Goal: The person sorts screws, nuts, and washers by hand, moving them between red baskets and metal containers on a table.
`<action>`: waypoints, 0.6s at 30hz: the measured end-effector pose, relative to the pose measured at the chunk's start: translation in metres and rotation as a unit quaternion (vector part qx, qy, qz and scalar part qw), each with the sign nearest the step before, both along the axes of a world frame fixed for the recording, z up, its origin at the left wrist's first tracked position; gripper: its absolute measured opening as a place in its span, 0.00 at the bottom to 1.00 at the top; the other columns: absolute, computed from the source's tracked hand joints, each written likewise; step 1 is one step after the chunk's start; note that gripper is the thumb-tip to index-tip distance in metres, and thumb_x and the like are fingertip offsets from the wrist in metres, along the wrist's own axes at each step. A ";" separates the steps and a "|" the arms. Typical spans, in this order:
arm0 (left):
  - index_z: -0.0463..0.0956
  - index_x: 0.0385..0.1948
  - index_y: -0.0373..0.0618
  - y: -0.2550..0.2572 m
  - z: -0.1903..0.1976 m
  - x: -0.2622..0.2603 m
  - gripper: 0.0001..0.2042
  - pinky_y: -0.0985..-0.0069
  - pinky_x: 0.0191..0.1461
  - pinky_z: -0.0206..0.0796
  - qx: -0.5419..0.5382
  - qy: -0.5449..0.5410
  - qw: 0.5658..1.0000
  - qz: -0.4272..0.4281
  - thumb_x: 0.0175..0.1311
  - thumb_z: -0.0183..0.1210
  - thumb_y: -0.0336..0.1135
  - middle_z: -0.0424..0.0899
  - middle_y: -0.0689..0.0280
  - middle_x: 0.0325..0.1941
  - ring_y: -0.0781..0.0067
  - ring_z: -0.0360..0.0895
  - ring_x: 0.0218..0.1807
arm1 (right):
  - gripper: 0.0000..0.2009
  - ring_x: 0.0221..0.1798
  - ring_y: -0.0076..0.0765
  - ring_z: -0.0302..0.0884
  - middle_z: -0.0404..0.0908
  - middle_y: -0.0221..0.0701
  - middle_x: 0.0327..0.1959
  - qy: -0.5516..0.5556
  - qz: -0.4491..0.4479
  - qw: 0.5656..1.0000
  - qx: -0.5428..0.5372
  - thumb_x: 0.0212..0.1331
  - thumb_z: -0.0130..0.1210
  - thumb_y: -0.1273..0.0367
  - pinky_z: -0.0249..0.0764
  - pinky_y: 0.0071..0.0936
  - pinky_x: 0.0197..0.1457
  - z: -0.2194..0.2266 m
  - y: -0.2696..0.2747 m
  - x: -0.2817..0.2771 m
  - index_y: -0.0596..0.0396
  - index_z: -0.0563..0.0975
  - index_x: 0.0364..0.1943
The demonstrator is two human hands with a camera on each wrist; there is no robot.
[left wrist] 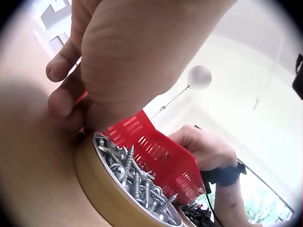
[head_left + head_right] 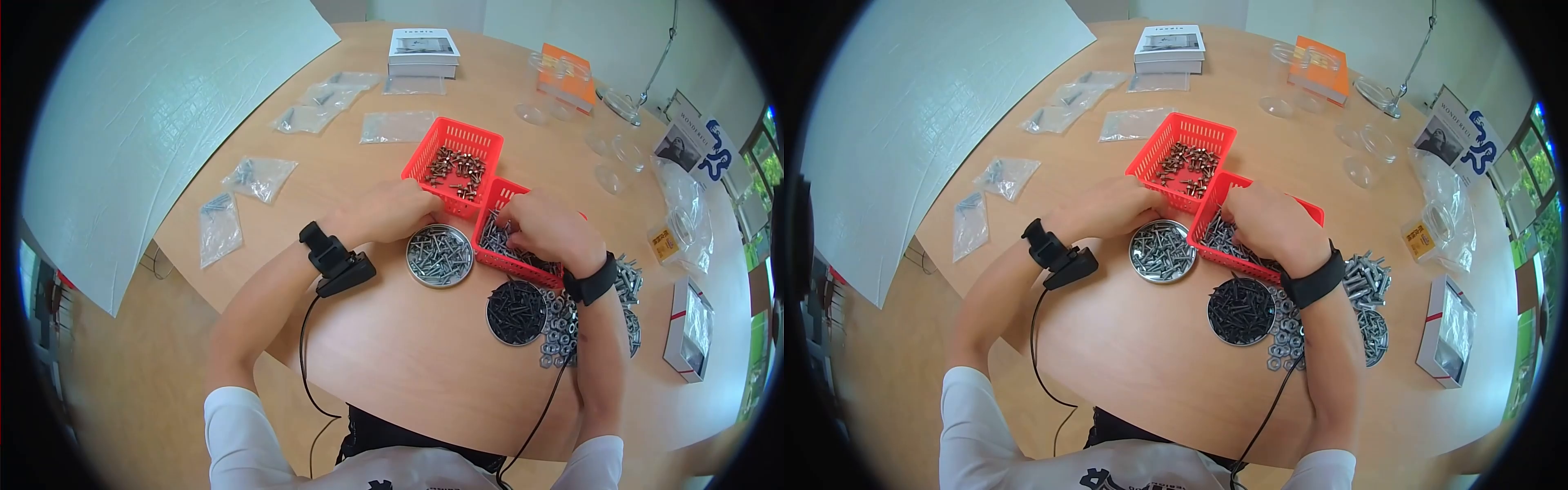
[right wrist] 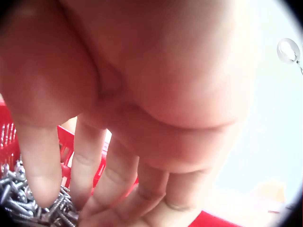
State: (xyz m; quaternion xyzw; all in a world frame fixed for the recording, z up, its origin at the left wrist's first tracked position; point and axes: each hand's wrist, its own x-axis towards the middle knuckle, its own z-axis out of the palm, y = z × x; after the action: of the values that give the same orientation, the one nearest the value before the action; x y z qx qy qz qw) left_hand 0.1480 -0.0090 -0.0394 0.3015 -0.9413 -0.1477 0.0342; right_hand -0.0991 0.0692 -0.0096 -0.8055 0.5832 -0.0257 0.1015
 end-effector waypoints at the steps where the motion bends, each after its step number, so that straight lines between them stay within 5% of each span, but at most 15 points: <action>1: 0.84 0.42 0.44 -0.001 -0.001 0.002 0.08 0.59 0.51 0.73 -0.006 0.002 1.000 -0.004 0.65 0.60 0.30 0.86 0.55 0.41 0.52 0.82 0.46 | 0.13 0.43 0.49 0.84 0.86 0.44 0.36 -0.005 -0.010 1.000 -0.005 0.46 0.67 0.75 0.79 0.41 0.48 0.000 0.000 0.001 0.57 0.85 0.39; 7: 0.85 0.40 0.40 0.003 0.013 0.005 0.10 0.59 0.49 0.75 -0.010 -0.064 0.998 -0.002 0.60 0.59 0.29 0.87 0.53 0.40 0.51 0.84 0.44 | 0.06 0.36 0.50 0.84 0.84 0.43 0.29 -0.006 -0.003 0.999 -0.048 0.44 0.64 0.78 0.79 0.41 0.42 -0.016 -0.004 -0.001 0.59 0.84 0.30; 12: 0.80 0.33 0.38 -0.007 -0.006 0.022 0.05 0.62 0.45 0.73 0.013 -0.048 0.998 -0.048 0.56 0.60 0.28 0.84 0.54 0.36 0.53 0.81 0.41 | 0.06 0.39 0.53 0.84 0.84 0.46 0.31 0.017 -0.018 0.999 -0.036 0.47 0.62 0.77 0.79 0.44 0.44 -0.014 -0.002 0.003 0.59 0.84 0.31; 18: 0.77 0.32 0.36 0.016 0.024 0.032 0.06 0.63 0.45 0.72 0.017 -0.014 0.999 0.031 0.57 0.61 0.29 0.82 0.55 0.34 0.55 0.80 0.39 | 0.08 0.44 0.57 0.82 0.84 0.48 0.36 0.063 -0.035 0.997 -0.026 0.48 0.61 0.76 0.78 0.48 0.49 -0.010 0.001 0.006 0.60 0.82 0.34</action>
State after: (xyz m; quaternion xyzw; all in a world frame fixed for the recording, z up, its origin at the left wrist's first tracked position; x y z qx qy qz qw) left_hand 0.1798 0.0065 -0.0153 0.3328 -0.9294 -0.1582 0.0207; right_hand -0.0934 0.0706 -0.0199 -0.7870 0.6155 0.0070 0.0426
